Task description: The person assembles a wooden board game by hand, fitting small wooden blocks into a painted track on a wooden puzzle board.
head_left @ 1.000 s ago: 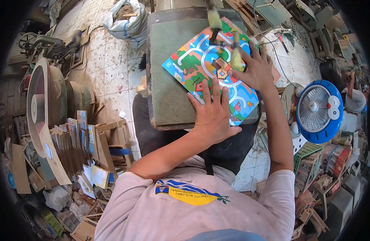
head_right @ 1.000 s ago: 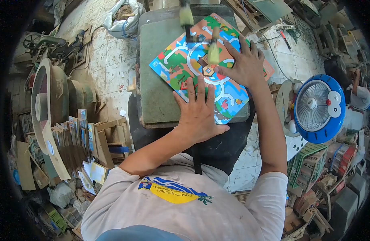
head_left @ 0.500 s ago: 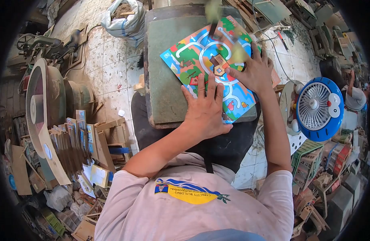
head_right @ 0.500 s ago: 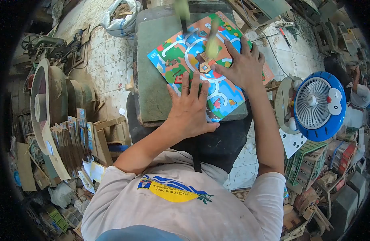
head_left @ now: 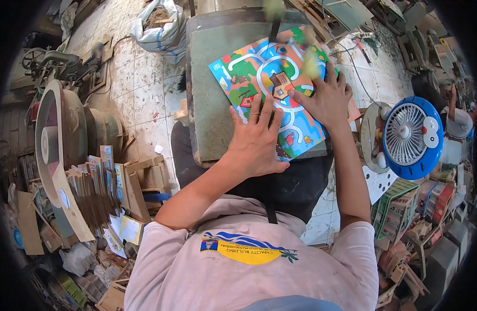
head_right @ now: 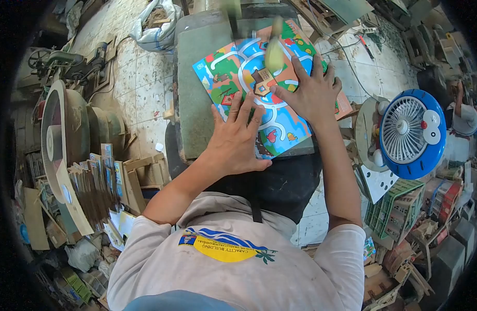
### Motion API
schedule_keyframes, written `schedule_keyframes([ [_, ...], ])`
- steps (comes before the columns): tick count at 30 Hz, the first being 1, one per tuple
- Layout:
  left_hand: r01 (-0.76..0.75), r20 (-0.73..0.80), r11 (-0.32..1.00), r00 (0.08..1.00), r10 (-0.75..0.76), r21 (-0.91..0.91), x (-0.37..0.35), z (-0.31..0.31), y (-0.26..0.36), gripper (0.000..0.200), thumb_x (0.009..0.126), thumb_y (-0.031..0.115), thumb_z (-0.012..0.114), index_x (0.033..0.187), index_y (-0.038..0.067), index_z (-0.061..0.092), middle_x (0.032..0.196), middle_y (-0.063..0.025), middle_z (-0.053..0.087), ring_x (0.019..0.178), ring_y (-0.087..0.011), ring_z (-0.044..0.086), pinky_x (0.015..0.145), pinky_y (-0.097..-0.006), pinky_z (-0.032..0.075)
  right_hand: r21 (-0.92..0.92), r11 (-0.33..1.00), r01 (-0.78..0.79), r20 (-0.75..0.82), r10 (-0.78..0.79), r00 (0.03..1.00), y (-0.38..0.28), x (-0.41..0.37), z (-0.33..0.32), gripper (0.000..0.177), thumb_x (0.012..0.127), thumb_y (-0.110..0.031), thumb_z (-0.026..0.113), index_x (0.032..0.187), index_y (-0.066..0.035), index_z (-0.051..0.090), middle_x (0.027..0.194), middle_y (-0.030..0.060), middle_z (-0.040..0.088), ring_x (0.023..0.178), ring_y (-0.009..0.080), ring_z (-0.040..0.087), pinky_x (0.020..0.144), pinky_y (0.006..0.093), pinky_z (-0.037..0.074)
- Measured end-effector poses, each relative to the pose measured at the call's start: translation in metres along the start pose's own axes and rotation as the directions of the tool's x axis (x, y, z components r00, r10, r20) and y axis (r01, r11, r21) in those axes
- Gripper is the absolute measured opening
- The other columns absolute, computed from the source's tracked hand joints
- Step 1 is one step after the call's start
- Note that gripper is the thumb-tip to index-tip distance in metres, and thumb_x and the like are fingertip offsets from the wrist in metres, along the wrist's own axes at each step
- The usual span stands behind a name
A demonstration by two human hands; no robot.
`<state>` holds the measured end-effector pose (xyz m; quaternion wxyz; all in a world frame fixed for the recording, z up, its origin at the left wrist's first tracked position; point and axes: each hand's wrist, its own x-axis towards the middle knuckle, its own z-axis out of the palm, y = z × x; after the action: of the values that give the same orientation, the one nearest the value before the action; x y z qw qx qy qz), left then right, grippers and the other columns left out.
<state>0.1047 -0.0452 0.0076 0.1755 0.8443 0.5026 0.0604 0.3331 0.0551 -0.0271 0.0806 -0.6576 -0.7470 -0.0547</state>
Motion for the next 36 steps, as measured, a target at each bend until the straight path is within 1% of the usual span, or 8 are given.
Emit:
schedule_keyframes([
  [7,-0.011,0.043,1.0,0.999,0.01,0.023,-0.003,-0.007,-0.003,0.123,0.066,0.059,0.091,0.161,-0.003,0.043,0.175,-0.0289,0.021,0.163,-0.0511,0.019,0.111,-0.089,0.027,0.088,0.996,-0.014,0.06,0.008,0.998,0.016,-0.008,-0.008,0.091,0.083,-0.078,0.072,0.156,-0.025,0.061,0.166,0.0255,0.046,0.147,0.0581,0.041,0.111,0.0743,0.035],
  [9,-0.003,0.053,0.999,0.999,0.001,0.033,-0.004,-0.005,0.0,0.123,0.067,0.059,0.091,0.161,-0.004,0.043,0.175,-0.0287,0.022,0.163,-0.0509,0.019,0.112,-0.0884,0.027,0.148,0.973,0.178,-0.02,-0.177,0.984,0.028,-0.012,-0.005,0.089,0.085,-0.072,0.075,0.155,-0.019,0.062,0.167,0.0215,0.046,0.151,0.0529,0.042,0.119,0.0696,0.033],
  [10,0.014,0.06,0.999,0.998,-0.017,0.049,-0.004,-0.005,0.002,0.123,0.067,0.059,0.09,0.161,-0.004,0.042,0.175,-0.0285,0.022,0.163,-0.0507,0.019,0.112,-0.0878,0.027,0.146,0.974,0.175,-0.019,-0.174,0.985,0.029,-0.016,-0.009,0.089,0.085,-0.072,0.075,0.155,-0.019,0.062,0.167,0.0215,0.046,0.151,0.0529,0.042,0.119,0.0696,0.033],
  [12,0.014,0.061,0.998,0.998,-0.018,0.059,-0.004,-0.005,0.005,0.123,0.068,0.059,0.089,0.162,-0.005,0.042,0.175,-0.0281,0.022,0.163,-0.0506,0.02,0.113,-0.087,0.027,0.305,0.835,0.457,0.135,-0.513,0.847,0.026,-0.031,-0.026,0.106,0.079,-0.079,0.075,0.157,-0.009,0.057,0.169,0.0178,0.045,0.156,0.0452,0.041,0.127,0.063,0.03],
  [13,0.018,0.062,0.997,0.998,-0.023,0.071,-0.005,-0.005,0.005,0.123,0.069,0.059,0.089,0.162,-0.005,0.041,0.175,-0.0277,0.023,0.163,-0.0504,0.02,0.113,-0.0863,0.028,0.308,0.834,0.457,0.136,-0.514,0.847,0.023,-0.039,-0.033,0.106,0.079,-0.079,0.075,0.157,-0.009,0.057,0.169,0.0178,0.045,0.156,0.0452,0.041,0.127,0.063,0.03],
  [16,0.018,0.066,0.999,0.998,-0.02,0.034,-0.006,-0.006,0.003,0.123,0.069,0.058,0.089,0.163,-0.004,0.04,0.175,-0.0271,0.023,0.163,-0.0499,0.02,0.115,-0.0851,0.029,0.343,0.773,0.534,0.184,-0.613,0.768,0.018,-0.059,-0.047,0.137,0.065,-0.093,0.068,0.161,0.001,0.046,0.173,0.0163,0.04,0.159,0.0402,0.038,0.13,0.06,0.028],
  [23,0.015,0.035,0.999,0.999,-0.016,0.032,-0.006,-0.003,0.002,0.124,0.067,0.055,0.092,0.163,-0.004,0.039,0.174,-0.0264,0.024,0.163,-0.0487,0.021,0.115,-0.085,0.029,0.308,0.764,0.567,0.144,-0.626,0.766,0.021,-0.063,-0.035,0.132,0.065,-0.089,0.072,0.161,-0.002,0.048,0.173,0.0143,0.04,0.159,0.0366,0.038,0.13,0.0593,0.029],
  [36,-0.062,0.065,0.996,0.996,0.058,0.058,-0.006,-0.015,-0.021,0.122,0.066,0.055,0.091,0.162,-0.001,0.041,0.174,-0.0247,0.027,0.162,-0.0476,0.026,0.116,-0.0829,0.029,0.333,0.826,0.454,0.089,-0.507,0.857,-0.004,-0.078,-0.036,0.122,0.063,-0.077,0.085,0.156,-0.004,0.055,0.168,0.013,0.048,0.155,0.0345,0.046,0.128,0.0571,0.034],
])
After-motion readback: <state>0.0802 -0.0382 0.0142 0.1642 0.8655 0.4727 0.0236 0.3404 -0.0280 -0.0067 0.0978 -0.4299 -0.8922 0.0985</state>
